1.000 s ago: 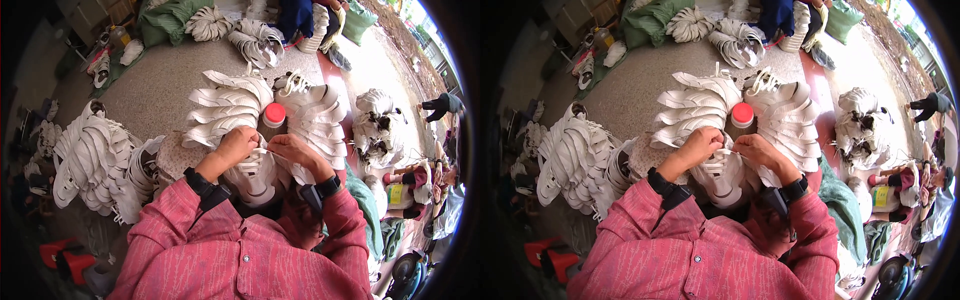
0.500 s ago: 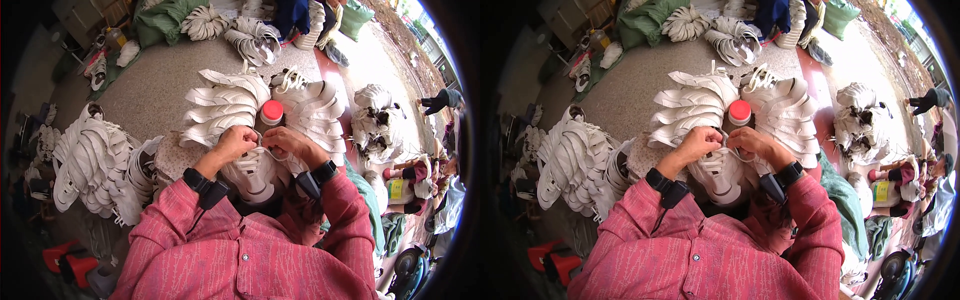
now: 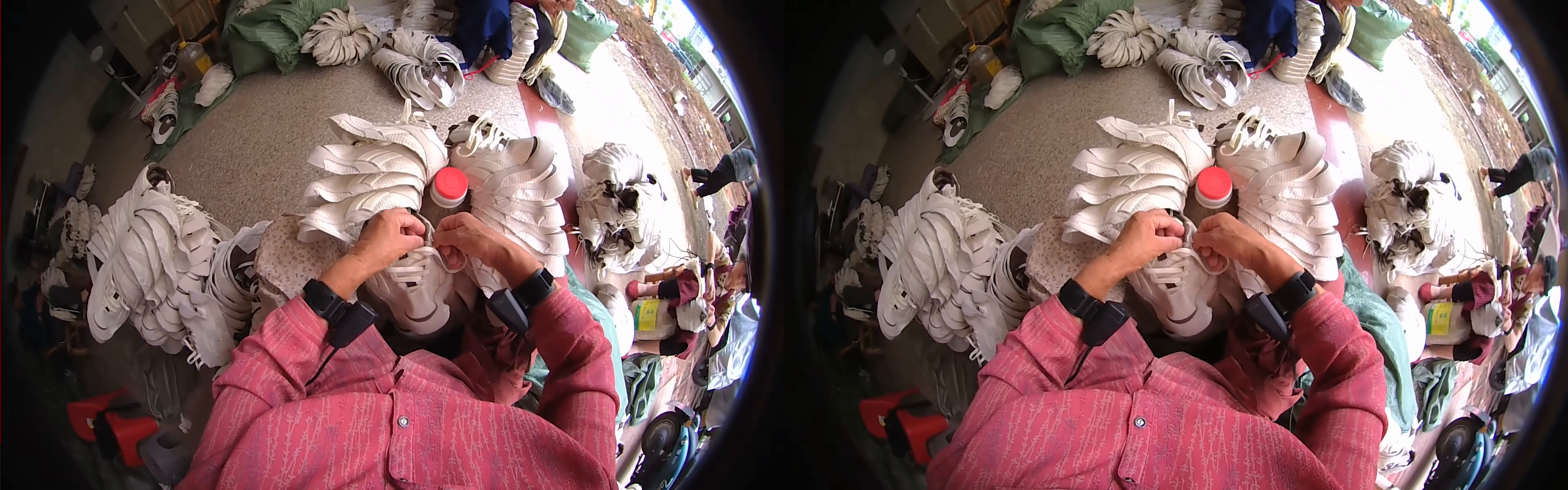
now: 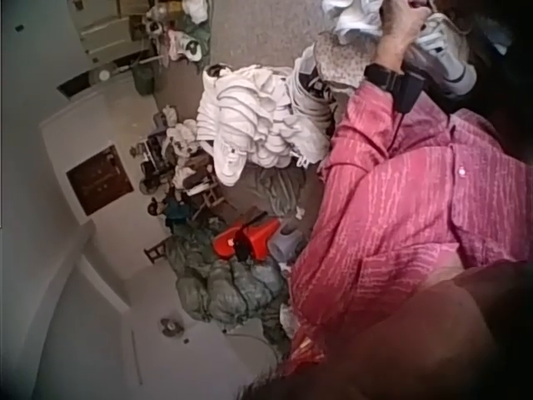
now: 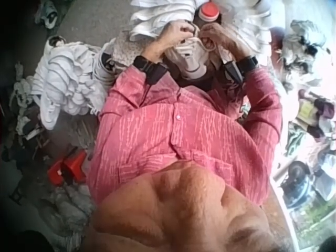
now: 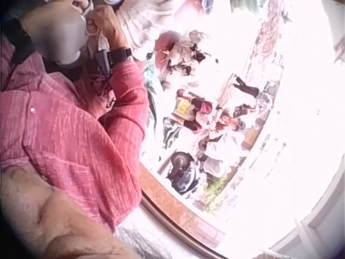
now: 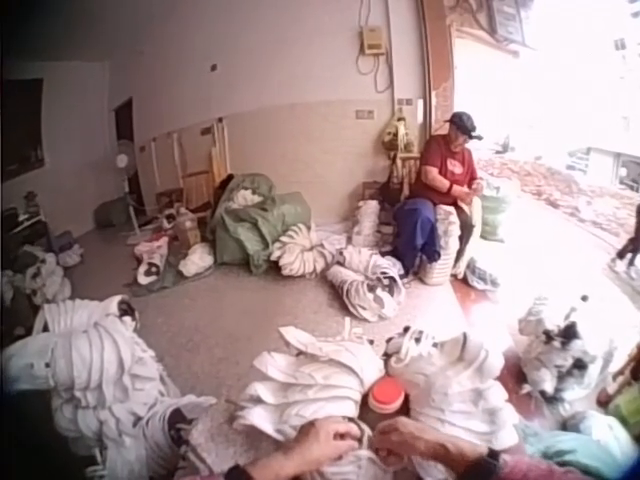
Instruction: The recorder is lacing white shoe uppers while sitting in a factory area.
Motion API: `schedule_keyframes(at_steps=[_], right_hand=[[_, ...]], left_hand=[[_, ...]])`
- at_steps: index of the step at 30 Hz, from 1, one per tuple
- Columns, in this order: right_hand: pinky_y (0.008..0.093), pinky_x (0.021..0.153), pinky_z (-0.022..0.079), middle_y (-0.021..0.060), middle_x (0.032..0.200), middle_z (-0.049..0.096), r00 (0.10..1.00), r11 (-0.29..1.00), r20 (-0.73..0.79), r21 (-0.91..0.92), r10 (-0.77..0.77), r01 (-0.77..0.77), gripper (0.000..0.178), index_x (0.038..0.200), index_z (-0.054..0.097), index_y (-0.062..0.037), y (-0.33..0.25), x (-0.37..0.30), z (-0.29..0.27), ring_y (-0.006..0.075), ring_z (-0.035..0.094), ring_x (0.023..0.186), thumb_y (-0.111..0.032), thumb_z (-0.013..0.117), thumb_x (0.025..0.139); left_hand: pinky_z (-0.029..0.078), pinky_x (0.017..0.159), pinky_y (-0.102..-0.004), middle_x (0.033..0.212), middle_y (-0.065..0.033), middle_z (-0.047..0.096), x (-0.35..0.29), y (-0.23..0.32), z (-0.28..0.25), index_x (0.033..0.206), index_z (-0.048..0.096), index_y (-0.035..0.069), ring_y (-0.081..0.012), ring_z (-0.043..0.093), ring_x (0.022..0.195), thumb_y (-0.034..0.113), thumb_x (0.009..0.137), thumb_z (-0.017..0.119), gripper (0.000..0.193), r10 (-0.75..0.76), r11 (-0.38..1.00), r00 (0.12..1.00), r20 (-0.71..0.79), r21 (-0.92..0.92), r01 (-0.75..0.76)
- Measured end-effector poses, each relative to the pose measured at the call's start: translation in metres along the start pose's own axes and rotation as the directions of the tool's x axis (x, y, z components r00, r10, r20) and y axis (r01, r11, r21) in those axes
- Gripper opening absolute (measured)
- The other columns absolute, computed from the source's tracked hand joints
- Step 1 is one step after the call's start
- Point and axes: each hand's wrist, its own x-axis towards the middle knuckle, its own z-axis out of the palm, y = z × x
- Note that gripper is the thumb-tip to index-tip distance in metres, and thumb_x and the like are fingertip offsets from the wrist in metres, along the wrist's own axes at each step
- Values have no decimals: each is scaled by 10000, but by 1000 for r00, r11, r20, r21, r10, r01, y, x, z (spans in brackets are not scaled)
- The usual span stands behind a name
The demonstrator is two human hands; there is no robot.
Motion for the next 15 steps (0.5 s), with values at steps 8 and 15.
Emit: schedule_keyframes(at_steps=[8, 15], right_hand=[[358, 746, 526, 94, 787, 632, 987, 819, 157, 570, -31, -64, 394, 801, 599, -27, -3, -15, 0, 231, 643, 734, -355, 485, 989], [364, 945, 460, 93, 1126, 603, 966, 743, 141, 666, -215, 68, 473, 1181, 574, 2, 14, -5, -7, 214, 592, 1018, -412, 432, 1002]], left_hand=[[508, 689, -407, 832, -111, 600, -17, 33, -10, 760, 618, 46, -283, 629, 829, 88, 780, 591, 53, 374, 766, 925, -69, 585, -266], [497, 656, -420, 795, -114, 580, -49, 39, -63, 713, 571, 47, -327, 617, 757, 28, 763, 555, 56, 308, 606, 940, -145, 792, -76]])
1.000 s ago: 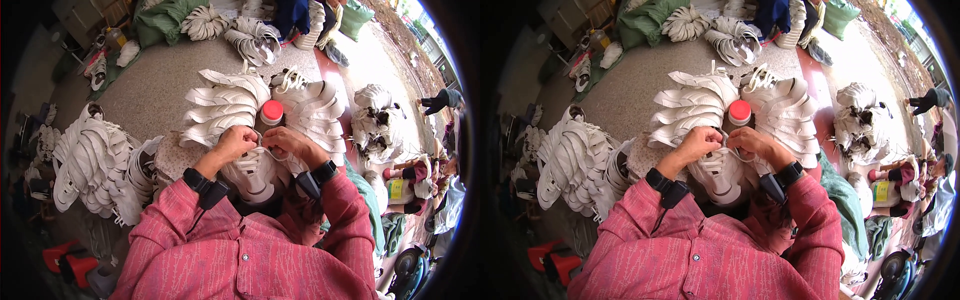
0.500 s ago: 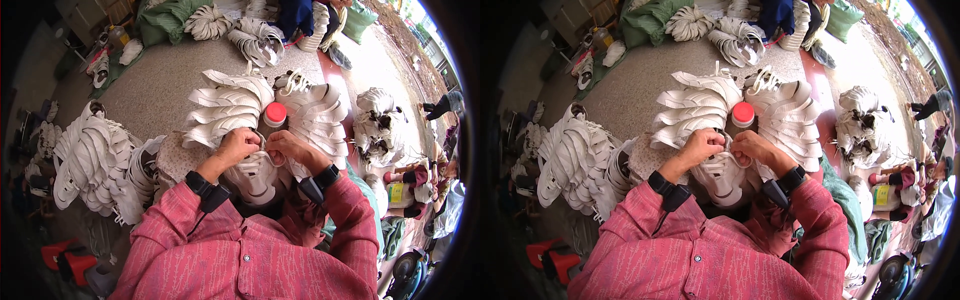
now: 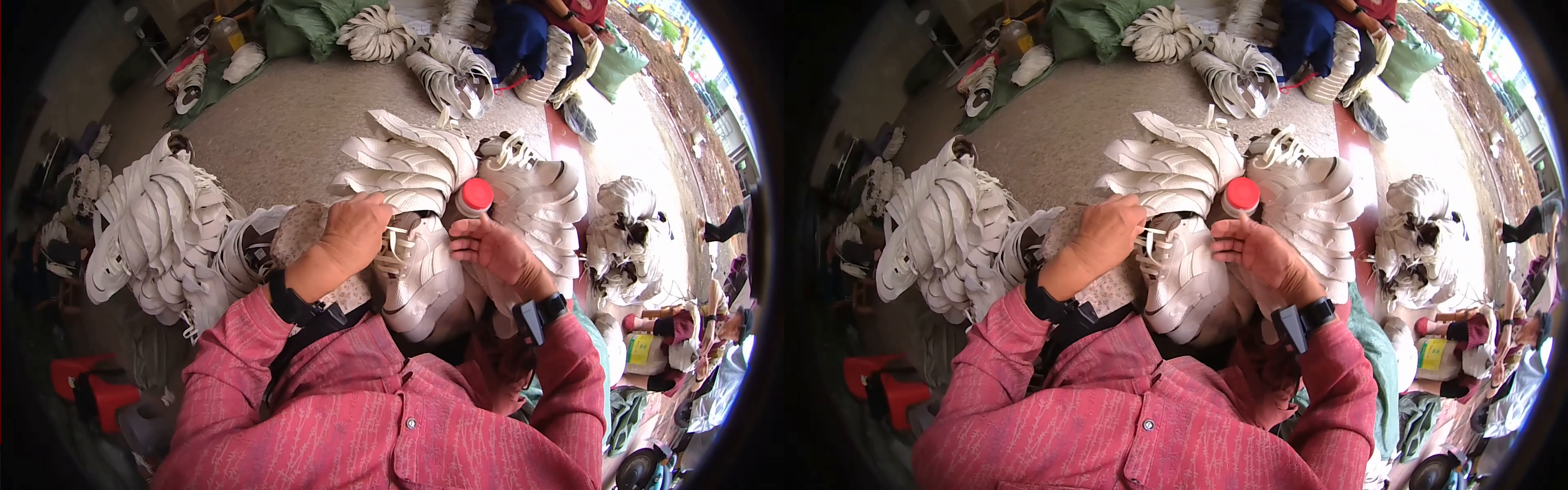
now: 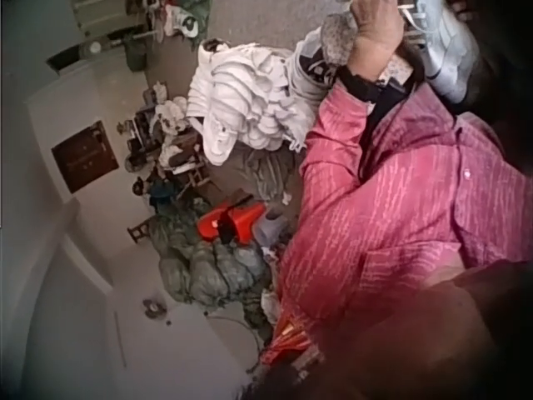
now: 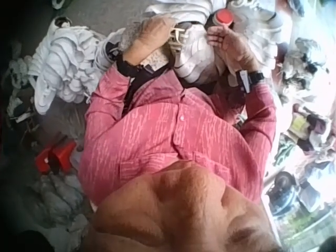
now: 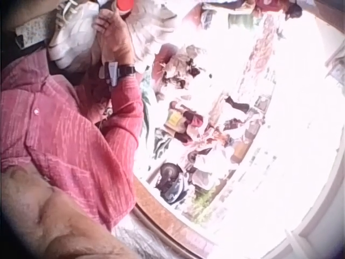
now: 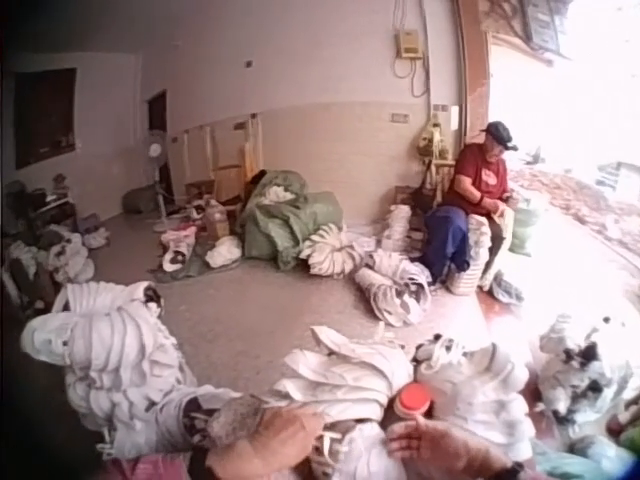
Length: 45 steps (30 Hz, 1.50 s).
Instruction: The recorder is lacing white shoe uppers while sitting in a factory area.
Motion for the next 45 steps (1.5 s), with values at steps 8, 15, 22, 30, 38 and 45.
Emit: schedule_keyframes(at_steps=[8, 15, 22, 30, 38, 45], right_hand=[[256, 749, 470, 42, 1213, 528, 894, 318, 210, -882, -396, 348, 562, 1300, 526, -117, 7, 16, 65, 140, 549, 812, 81, 601, 779], [327, 692, 479, 102, 1162, 567, 853, -20, 416, -901, -315, 433, 527, 1270, 540, -102, 5, 44, 54, 212, 557, 748, -40, 690, 768], [213, 651, 418, -36, 960, 513, 991, 442, 40, -892, -127, 93, 564, 1245, 551, -103, 3, 0, 31, 57, 473, 734, 5, 743, 726], [210, 760, 408, -32, 982, 573, 981, 922, -87, -363, -175, 132, 356, 1187, 540, -80, 10, -3, 43, 46, 494, 809, -38, 670, 857], [201, 749, 389, -31, 1001, 590, 985, 900, -83, -425, -149, 101, 78, 928, 615, -62, 3, 0, 39, 45, 483, 809, -112, 652, 879], [205, 729, 376, -26, 966, 581, 992, 828, -59, -557, -113, 61, 150, 838, 582, -73, -2, 10, 35, 54, 470, 785, -192, 666, 873]], left_hand=[[510, 679, -408, 843, -95, 589, -12, -15, 10, 750, 614, 71, -284, 640, 821, 48, 759, 564, 56, -34, 999, 999, -10, 24, 34], [510, 645, -376, 842, -91, 555, -4, -19, 14, 728, 596, 62, -261, 633, 815, 66, 743, 582, 20, 85, 995, 988, -127, 66, -77], [506, 622, -362, 817, -88, 526, 5, -13, 10, 703, 548, 58, -252, 612, 755, 66, 752, 572, 55, 121, 990, 966, -227, 92, -103], [518, 629, -350, 874, -67, 575, 3, -15, 17, 698, 626, 79, -224, 634, 817, 115, 751, 586, 75, 62, 988, 985, -163, 153, -37], [519, 636, -364, 808, -74, 611, -29, -17, 33, 801, 604, 83, -249, 657, 686, 108, 794, 561, 51, 18, 996, 999, -39, 85, -15], [467, 626, -399, 715, -78, 611, -36, -34, 27, 755, 580, 105, -290, 625, 656, 72, 782, 533, 64, -44, 987, 991, -126, 151, 63]])
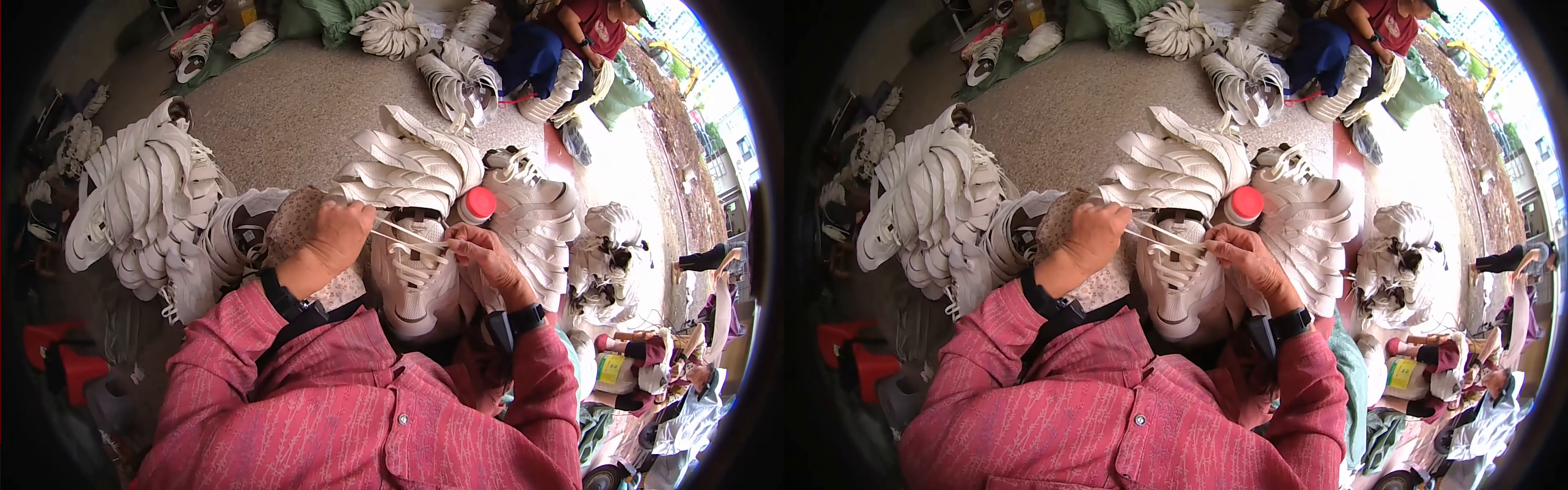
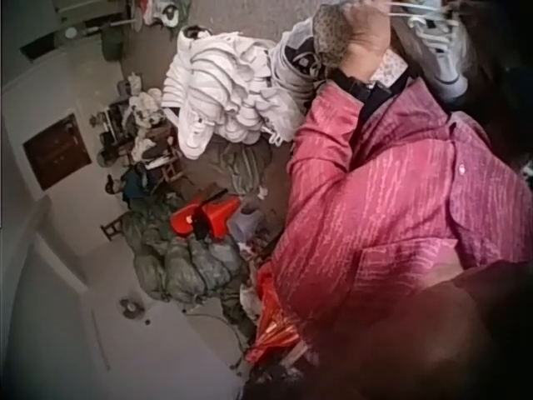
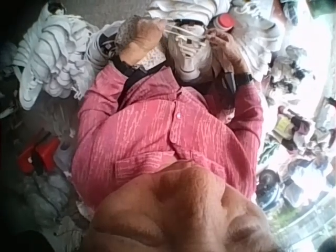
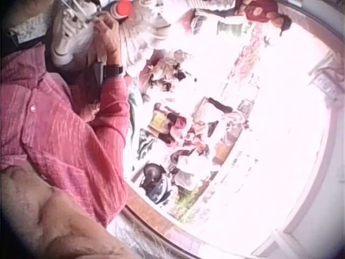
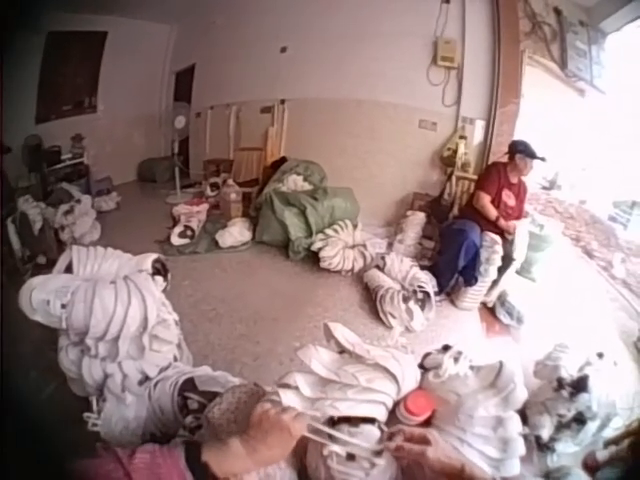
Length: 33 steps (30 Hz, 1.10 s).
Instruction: The recorder is lacing white shoe uppers while sitting in a factory area.
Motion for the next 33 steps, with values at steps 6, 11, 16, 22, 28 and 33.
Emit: schedule_keyframes(at_steps=[6, 11, 16, 22, 28, 33], right_hand=[[204, 671, 367, -42, 868, 561, 1000, 978, 16, -208, 21, -17, 272, 861, 601, -77, -10, 4, 6, 54, 448, 741, -337, 595, 939], [211, 683, 387, -57, 803, 562, 997, 957, -33, -280, 72, -79, 415, 933, 650, -69, -12, 3, 3, 51, 469, 748, -447, 487, 983], [216, 689, 415, -24, 899, 612, 989, 951, -105, -280, 108, -134, 469, 998, 662, -68, -11, 5, 1, 58, 513, 805, -502, 487, 968], [206, 601, 345, -25, 788, 524, 990, 992, -139, -123, -30, 12, 429, 833, 547, -81, -9, -7, -19, 64, 436, 659, -464, 436, 993], [205, 590, 358, -24, 760, 534, 996, 962, -88, -266, 30, -53, 450, 863, 570, -74, -14, 3, -14, 58, 453, 660, -484, 434, 992], [239, 609, 406, -26, 753, 528, 996, 904, -90, -424, 19, -55, 498, 881, 604, -26, -21, 7, -2, 80, 484, 705, -489, 456, 987]], left_hand=[[472, 616, -392, 699, -71, 593, 1, -7, -15, 786, 604, 100, -277, 618, 643, 66, 772, 563, 55, 49, 999, 995, -81, -13, -50], [490, 613, -346, 765, -73, 646, -16, 7, -20, 878, 635, 72, -258, 644, 678, 149, 848, 600, 90, -38, 955, 999, -25, -294, 29], [451, 565, -266, 795, 1, 590, -47, 15, 13, 1060, 590, 12, -90, 536, 701, 316, 944, 601, 326, -263, 443, 813, 520, -683, 580], [470, 631, -284, 966, -19, 570, -22, 40, 4, 1174, 529, 7, -104, 537, 857, 302, 897, 665, 427, -123, -119, 768, 628, -778, 617], [399, 541, -172, 830, 31, 540, -18, 41, 7, 1243, 545, 27, -40, 495, 639, 254, 875, 690, 456, -96, -209, 853, 514, -848, 487], [379, 527, -171, 674, 61, 488, -27, 28, -4, 1124, 631, 5, -28, 474, 589, 215, 978, 556, 267, -104, -338, 846, 523, -819, 464]])
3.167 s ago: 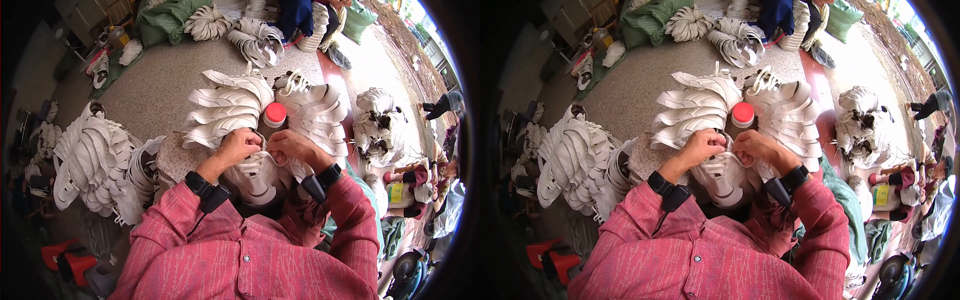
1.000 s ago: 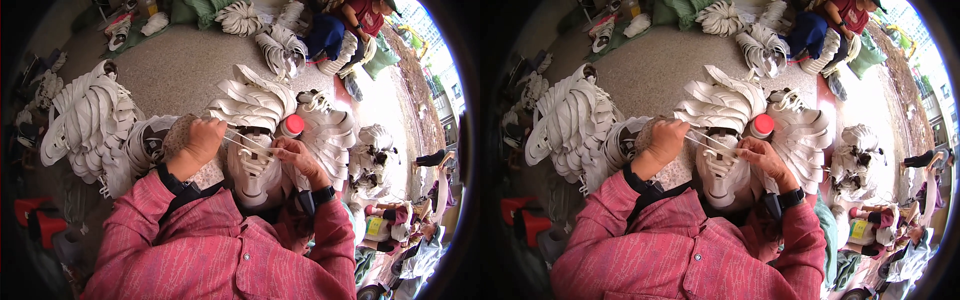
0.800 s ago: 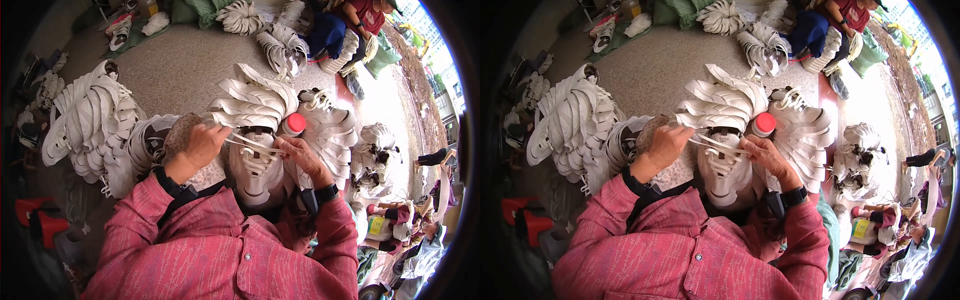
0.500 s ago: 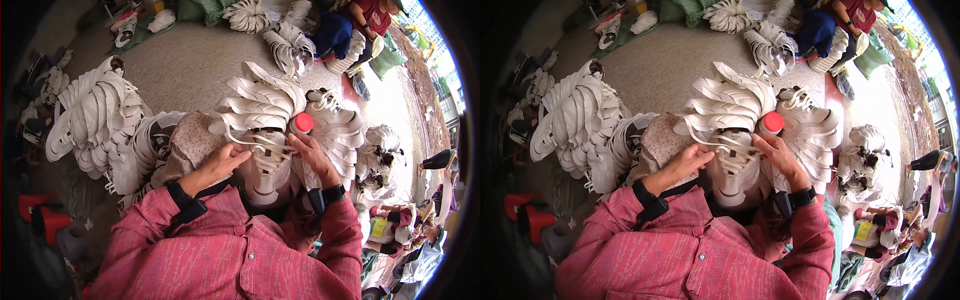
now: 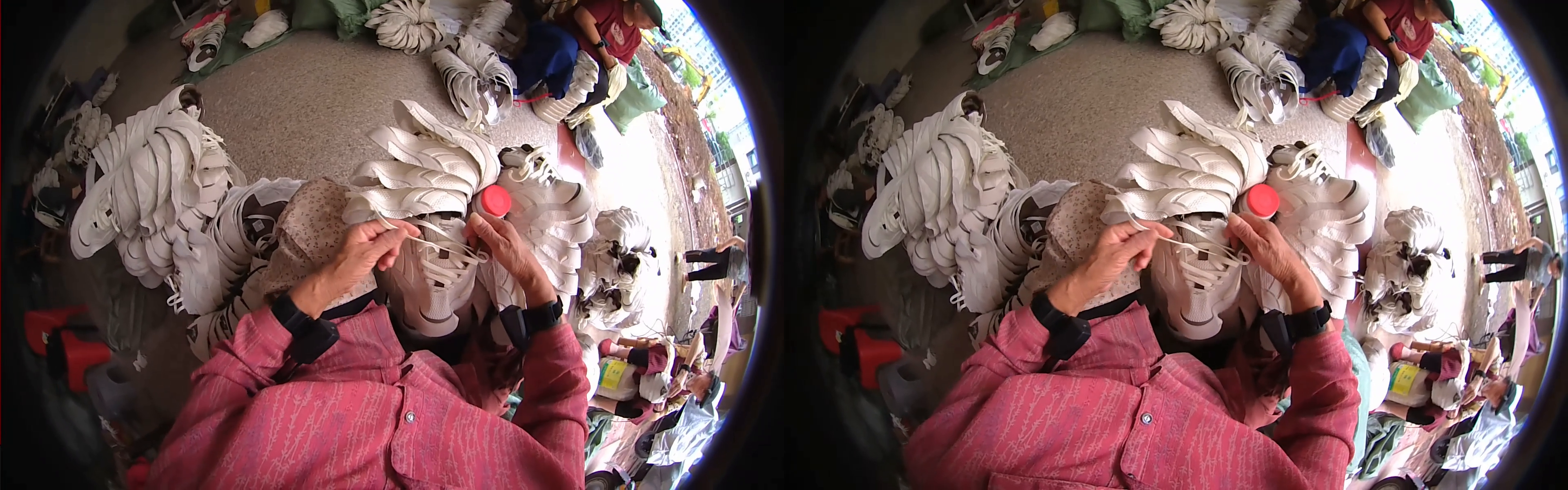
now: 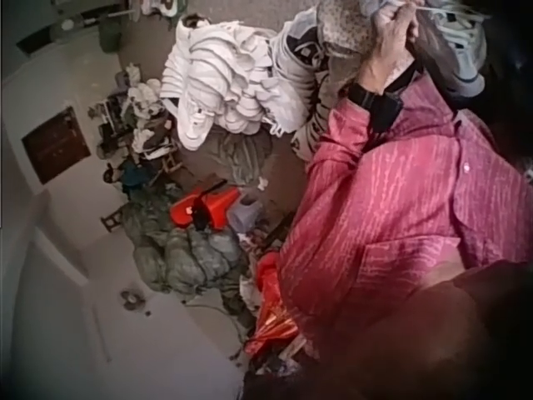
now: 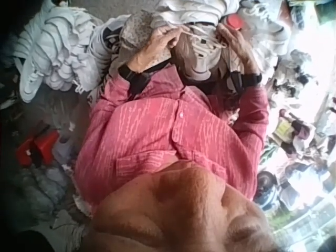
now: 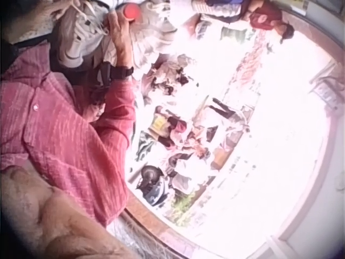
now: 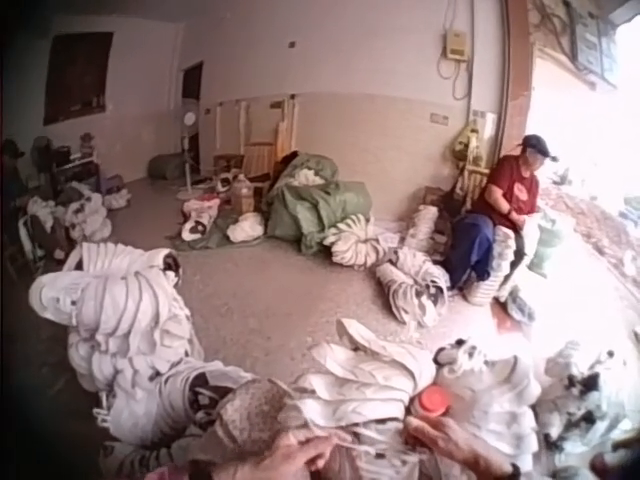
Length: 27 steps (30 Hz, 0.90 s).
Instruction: The recorder is lacing white shoe uppers while sitting in a factory area.
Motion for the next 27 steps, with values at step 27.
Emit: schedule_keyframes(at_steps=[27], right_hand=[[212, 493, 416, 22, 776, 609, 942, 810, -336, 549, -13, 207, 146, 1051, 598, -55, -10, -10, -12, 76, 510, 565, -134, 588, 929]], left_hand=[[464, 981, -409, 1069, -101, 676, -39, 84, -27, 1067, 655, 55, -261, 618, 1073, 227, 957, 568, 222, 369, 900, 927, -62, -224, -373]])
